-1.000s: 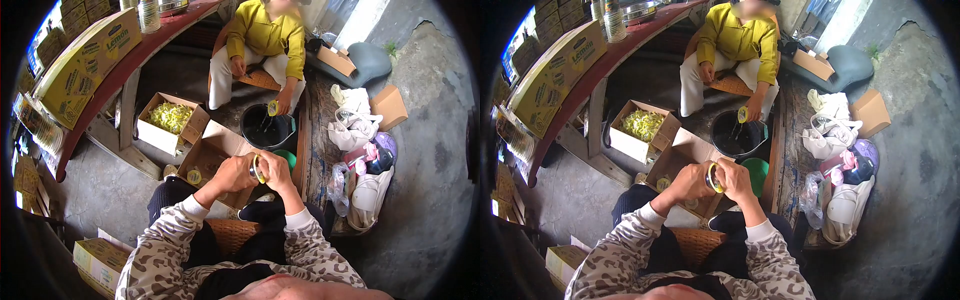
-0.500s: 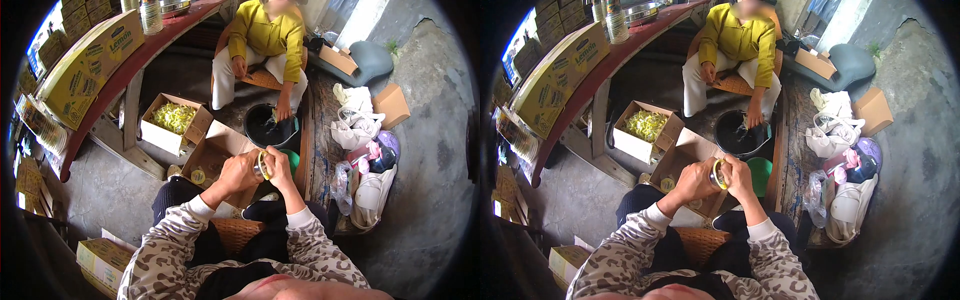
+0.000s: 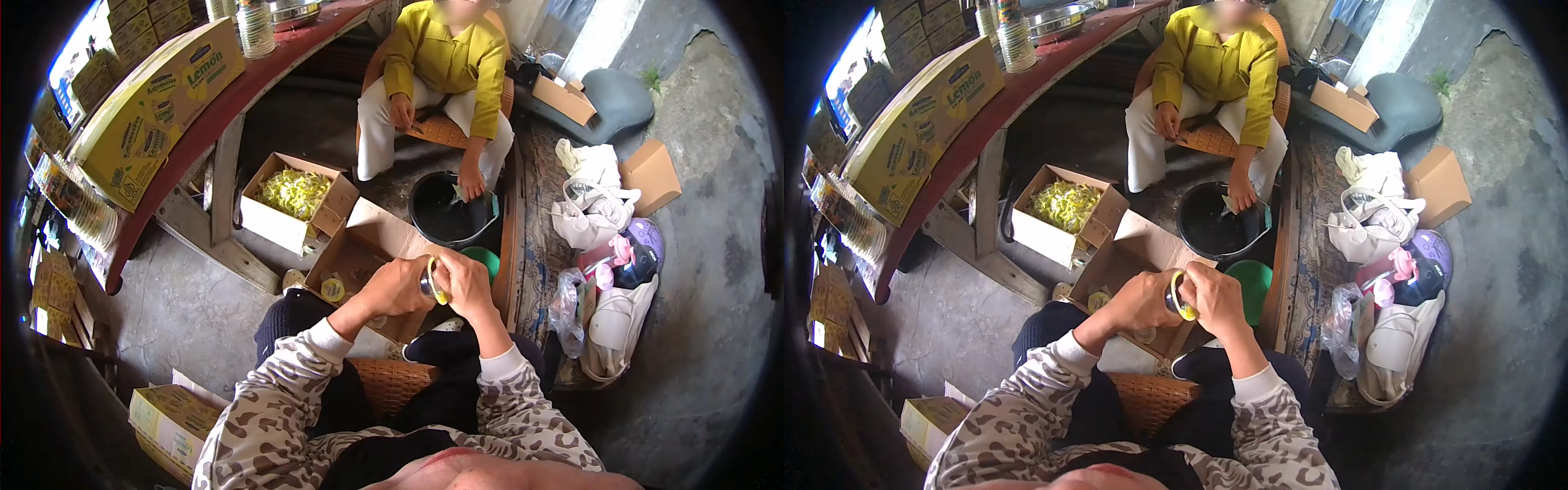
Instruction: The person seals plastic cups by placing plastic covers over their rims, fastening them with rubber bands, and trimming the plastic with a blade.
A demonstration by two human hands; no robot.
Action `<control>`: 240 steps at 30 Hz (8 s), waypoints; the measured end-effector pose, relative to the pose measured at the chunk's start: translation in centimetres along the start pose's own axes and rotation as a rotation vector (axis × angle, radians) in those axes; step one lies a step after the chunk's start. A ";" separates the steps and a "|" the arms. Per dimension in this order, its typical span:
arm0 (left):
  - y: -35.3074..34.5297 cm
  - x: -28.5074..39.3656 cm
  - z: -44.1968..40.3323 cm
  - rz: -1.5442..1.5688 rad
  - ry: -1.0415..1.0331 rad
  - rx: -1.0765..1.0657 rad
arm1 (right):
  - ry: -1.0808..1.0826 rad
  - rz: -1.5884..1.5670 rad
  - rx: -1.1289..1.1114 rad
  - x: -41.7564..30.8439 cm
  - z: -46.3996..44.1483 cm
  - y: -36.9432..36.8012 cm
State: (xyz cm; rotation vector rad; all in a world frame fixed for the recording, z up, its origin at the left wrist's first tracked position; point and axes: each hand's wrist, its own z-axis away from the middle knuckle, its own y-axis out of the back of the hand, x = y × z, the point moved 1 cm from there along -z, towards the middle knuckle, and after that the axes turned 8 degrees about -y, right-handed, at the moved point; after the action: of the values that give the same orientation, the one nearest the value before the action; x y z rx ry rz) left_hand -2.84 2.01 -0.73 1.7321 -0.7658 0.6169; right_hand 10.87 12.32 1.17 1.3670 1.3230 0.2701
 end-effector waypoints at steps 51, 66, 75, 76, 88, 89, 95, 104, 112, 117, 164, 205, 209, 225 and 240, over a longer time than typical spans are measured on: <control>-2.4 1.2 -0.5 0.333 -0.017 0.061 | -0.729 -1.447 0.389 3.1 -0.2 -2.1; -0.9 0.3 -0.4 0.132 0.000 0.193 | -0.158 -0.021 0.049 -0.3 0.3 1.1; -1.0 -0.4 0.0 0.106 0.035 0.073 | -0.052 0.101 -0.080 -0.2 0.4 0.6; -0.9 -0.6 0.0 0.117 0.048 0.048 | -0.026 0.097 -0.074 -0.1 0.4 0.5; 0.8 -0.6 -0.3 0.156 0.053 -0.168 | 0.083 0.053 -0.052 -0.1 0.3 -0.1; 0.8 -0.7 -0.3 0.142 0.064 -0.184 | 0.070 0.034 -0.047 -0.2 0.4 -0.1; -0.1 0.6 -0.2 0.128 -0.050 0.078 | -0.149 -0.136 -0.014 1.2 0.1 -0.2; -2.4 2.3 -0.7 -0.106 -0.058 0.305 | -0.464 -0.568 0.162 2.2 -0.5 -1.5; 0.1 1.0 0.1 0.279 -0.074 0.015 | -0.066 -0.296 0.095 0.7 0.3 0.5; 0.6 0.9 0.1 0.430 -0.063 -0.185 | 0.023 -0.267 0.025 -0.3 0.2 0.7; 1.1 1.2 0.8 0.419 -0.088 -0.106 | -0.011 -0.296 -0.107 -0.4 0.3 0.5; -1.7 2.6 -0.3 -0.039 -0.030 0.222 | -0.448 -0.371 0.297 2.9 -1.3 -1.8; -1.4 3.3 0.2 -0.042 -0.099 0.244 | -0.463 -0.309 0.463 4.6 -1.7 -0.4; 6.4 0.6 0.5 0.072 0.048 0.658 | -0.768 -0.813 0.297 11.0 -1.4 2.5; 7.0 0.9 0.6 0.224 0.006 0.703 | -0.818 -0.784 -0.016 12.1 -1.3 -5.9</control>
State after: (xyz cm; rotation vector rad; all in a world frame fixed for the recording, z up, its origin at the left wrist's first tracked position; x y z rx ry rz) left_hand -7.54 -0.19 4.16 2.2886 -0.7985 1.1425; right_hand 10.81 20.84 -9.35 0.7054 1.0267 -0.7376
